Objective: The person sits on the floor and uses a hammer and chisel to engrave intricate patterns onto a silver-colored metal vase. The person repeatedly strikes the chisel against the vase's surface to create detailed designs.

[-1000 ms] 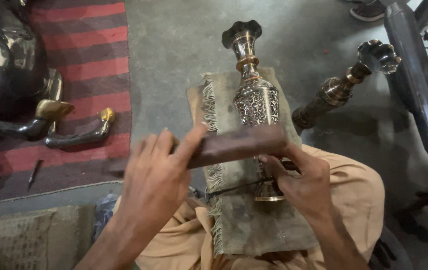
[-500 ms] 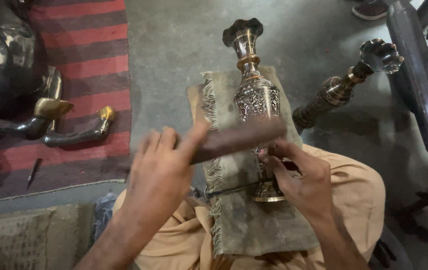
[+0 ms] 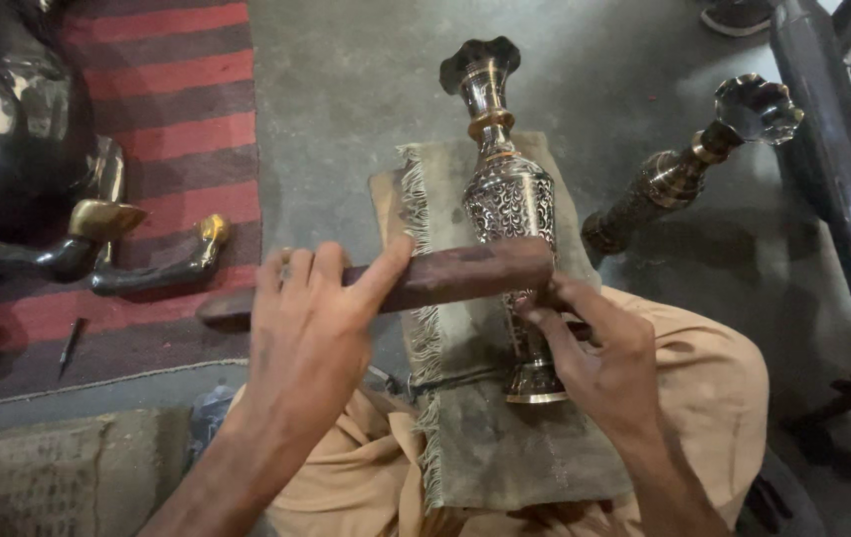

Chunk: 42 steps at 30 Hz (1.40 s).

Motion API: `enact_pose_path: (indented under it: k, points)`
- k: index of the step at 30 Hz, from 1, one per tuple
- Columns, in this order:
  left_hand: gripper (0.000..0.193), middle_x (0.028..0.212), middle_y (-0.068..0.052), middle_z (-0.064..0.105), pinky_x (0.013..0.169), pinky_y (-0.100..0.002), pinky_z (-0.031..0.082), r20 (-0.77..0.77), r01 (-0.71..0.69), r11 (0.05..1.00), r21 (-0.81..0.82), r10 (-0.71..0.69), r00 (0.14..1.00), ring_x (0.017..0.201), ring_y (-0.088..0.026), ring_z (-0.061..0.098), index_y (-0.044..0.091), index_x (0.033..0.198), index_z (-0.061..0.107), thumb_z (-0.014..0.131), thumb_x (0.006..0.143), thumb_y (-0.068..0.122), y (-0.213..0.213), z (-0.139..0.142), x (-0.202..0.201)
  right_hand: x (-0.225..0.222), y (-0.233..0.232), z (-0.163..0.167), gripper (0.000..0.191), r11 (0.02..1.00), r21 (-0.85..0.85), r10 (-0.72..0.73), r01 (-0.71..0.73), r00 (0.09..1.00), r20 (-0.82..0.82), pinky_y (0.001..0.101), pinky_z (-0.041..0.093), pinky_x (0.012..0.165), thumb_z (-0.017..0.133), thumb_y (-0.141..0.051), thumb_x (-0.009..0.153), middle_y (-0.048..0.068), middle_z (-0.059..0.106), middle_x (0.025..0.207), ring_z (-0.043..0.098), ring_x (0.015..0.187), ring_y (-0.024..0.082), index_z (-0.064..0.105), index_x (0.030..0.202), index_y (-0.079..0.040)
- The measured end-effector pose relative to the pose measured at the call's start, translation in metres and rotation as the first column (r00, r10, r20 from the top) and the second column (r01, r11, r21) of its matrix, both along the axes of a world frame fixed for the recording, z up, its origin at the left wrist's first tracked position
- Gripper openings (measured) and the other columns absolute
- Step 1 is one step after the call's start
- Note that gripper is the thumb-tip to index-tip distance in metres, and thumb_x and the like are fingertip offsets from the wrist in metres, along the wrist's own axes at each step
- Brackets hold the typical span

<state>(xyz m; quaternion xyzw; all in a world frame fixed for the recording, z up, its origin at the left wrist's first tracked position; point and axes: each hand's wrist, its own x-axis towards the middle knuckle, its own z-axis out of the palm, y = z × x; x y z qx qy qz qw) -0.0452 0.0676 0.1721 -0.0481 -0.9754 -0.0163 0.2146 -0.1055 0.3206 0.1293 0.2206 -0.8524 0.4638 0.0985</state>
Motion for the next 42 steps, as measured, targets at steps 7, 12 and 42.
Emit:
enact_pose_path:
  k: [7, 12, 42]
  points:
    - [0.07, 0.098, -0.01, 0.059, 0.086, -0.048, 0.046, 0.05, 0.103, 0.912, 0.397, -0.134, 0.99, 0.095, -0.032, 0.059, 0.021, 0.146, 0.053, 0.067, 0.08, 0.003, 0.004, 0.011, -0.001, 0.0, -0.004, -0.001, 0.026, 0.996, -0.068, -0.046, 0.053, 0.993, 0.104, 0.0262, 0.063, 0.072, 0.073, -0.005, 0.091, 0.006, 0.08, 0.096, 0.077, 0.088, 0.012, 0.072, 0.117, -0.003]
    - [0.061, 0.094, -0.01, 0.058, 0.086, -0.047, 0.044, -0.109, 0.13, 0.982, 0.14, -0.115, 0.987, 0.091, -0.03, 0.058, 0.025, 0.143, 0.058, 0.062, 0.086, 0.001, 0.004, 0.019, -0.003, 0.002, -0.002, -0.003, 0.024, 0.998, -0.055, -0.026, 0.029, 0.998, 0.06, 0.0263, 0.062, 0.072, 0.074, -0.005, 0.09, 0.005, 0.08, 0.096, 0.077, 0.084, 0.012, 0.074, 0.114, -0.003]
    - [0.084, 0.106, -0.017, 0.062, 0.087, -0.051, 0.044, 0.037, 0.102, 0.783, 0.614, -0.158, 0.987, 0.103, -0.041, 0.06, 0.012, 0.148, 0.041, 0.075, 0.072, 0.004, -0.009, -0.028, 0.023, 0.001, -0.003, -0.002, 0.033, 0.988, 0.119, 0.1, -0.097, 0.995, -0.016, 0.0262, 0.064, 0.076, 0.073, 0.001, 0.087, 0.009, 0.08, 0.101, 0.079, 0.09, 0.014, 0.072, 0.12, -0.002]
